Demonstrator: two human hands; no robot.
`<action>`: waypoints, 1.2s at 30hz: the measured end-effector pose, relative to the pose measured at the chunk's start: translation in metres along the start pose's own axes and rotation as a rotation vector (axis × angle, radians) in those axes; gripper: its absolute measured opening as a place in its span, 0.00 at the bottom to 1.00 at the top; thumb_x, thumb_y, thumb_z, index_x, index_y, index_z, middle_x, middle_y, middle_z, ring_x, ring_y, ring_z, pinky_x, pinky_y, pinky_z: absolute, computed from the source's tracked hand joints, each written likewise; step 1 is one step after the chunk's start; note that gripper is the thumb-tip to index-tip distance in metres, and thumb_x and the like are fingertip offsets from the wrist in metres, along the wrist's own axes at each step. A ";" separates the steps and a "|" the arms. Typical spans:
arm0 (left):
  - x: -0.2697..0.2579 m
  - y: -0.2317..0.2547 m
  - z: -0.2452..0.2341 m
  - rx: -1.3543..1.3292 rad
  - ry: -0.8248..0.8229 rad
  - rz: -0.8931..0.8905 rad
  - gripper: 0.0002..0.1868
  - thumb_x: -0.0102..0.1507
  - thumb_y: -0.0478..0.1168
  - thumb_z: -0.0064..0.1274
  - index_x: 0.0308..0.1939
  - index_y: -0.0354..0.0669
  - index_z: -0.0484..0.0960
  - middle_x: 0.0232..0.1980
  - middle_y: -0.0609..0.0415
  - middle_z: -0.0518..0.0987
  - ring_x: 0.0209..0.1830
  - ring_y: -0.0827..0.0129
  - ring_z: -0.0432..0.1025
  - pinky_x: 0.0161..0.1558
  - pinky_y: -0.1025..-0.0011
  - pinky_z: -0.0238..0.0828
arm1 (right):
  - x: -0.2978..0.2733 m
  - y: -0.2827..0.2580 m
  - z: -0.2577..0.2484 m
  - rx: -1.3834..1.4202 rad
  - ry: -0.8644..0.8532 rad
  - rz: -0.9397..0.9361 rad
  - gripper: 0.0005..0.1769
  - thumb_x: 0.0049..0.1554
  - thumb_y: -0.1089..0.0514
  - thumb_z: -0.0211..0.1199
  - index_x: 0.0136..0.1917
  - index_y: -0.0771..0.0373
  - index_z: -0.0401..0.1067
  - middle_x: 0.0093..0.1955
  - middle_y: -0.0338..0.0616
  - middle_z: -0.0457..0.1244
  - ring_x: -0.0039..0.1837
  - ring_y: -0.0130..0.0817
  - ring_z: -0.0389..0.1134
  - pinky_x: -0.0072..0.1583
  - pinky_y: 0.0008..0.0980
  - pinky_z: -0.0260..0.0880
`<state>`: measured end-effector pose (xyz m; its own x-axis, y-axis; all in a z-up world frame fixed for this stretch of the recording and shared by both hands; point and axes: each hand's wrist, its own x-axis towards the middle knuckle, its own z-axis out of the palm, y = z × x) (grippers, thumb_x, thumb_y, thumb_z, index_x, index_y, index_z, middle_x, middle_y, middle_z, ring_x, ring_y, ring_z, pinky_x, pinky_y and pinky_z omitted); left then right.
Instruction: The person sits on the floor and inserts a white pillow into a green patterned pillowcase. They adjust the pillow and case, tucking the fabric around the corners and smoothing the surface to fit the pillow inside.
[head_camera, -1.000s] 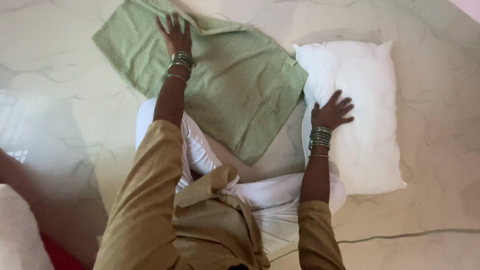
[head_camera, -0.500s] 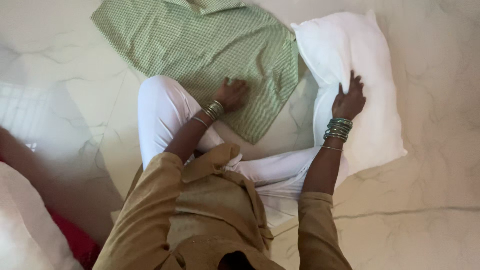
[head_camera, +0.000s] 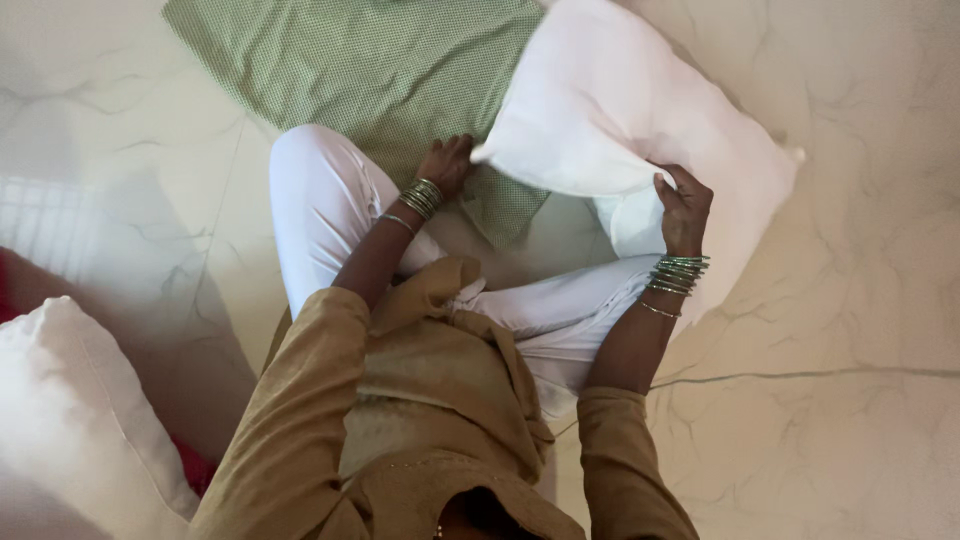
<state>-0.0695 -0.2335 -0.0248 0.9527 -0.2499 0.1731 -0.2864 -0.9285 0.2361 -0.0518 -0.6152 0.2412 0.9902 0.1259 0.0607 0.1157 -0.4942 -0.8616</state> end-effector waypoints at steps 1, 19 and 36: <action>0.000 -0.003 -0.001 0.016 -0.014 -0.077 0.22 0.60 0.49 0.57 0.56 0.44 0.79 0.60 0.49 0.72 0.55 0.55 0.72 0.52 0.52 0.70 | -0.003 0.006 -0.001 0.102 -0.025 -0.012 0.15 0.64 0.62 0.65 0.61 0.73 0.77 0.41 0.35 0.59 0.42 0.23 0.51 0.44 0.24 0.49; 0.006 -0.038 -0.031 -0.271 0.555 -0.599 0.60 0.55 0.25 0.60 0.84 0.51 0.40 0.83 0.39 0.52 0.76 0.42 0.61 0.62 0.61 0.76 | -0.017 0.022 -0.006 0.350 -0.325 0.101 0.07 0.58 0.63 0.61 0.47 0.71 0.74 0.43 0.36 0.66 0.47 0.24 0.64 0.54 0.25 0.64; -0.004 -0.006 -0.078 -0.176 0.360 -0.312 0.53 0.62 0.48 0.57 0.83 0.40 0.44 0.86 0.46 0.47 0.84 0.54 0.53 0.79 0.56 0.52 | -0.032 -0.062 0.096 -0.422 -0.069 -0.731 0.12 0.64 0.52 0.62 0.58 0.58 0.75 0.65 0.45 0.67 0.70 0.45 0.65 0.72 0.52 0.59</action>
<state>-0.0795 -0.2054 0.0480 0.9088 0.1719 0.3801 -0.0358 -0.8757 0.4815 -0.0982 -0.5064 0.2445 0.6493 0.5844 0.4868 0.7584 -0.5458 -0.3563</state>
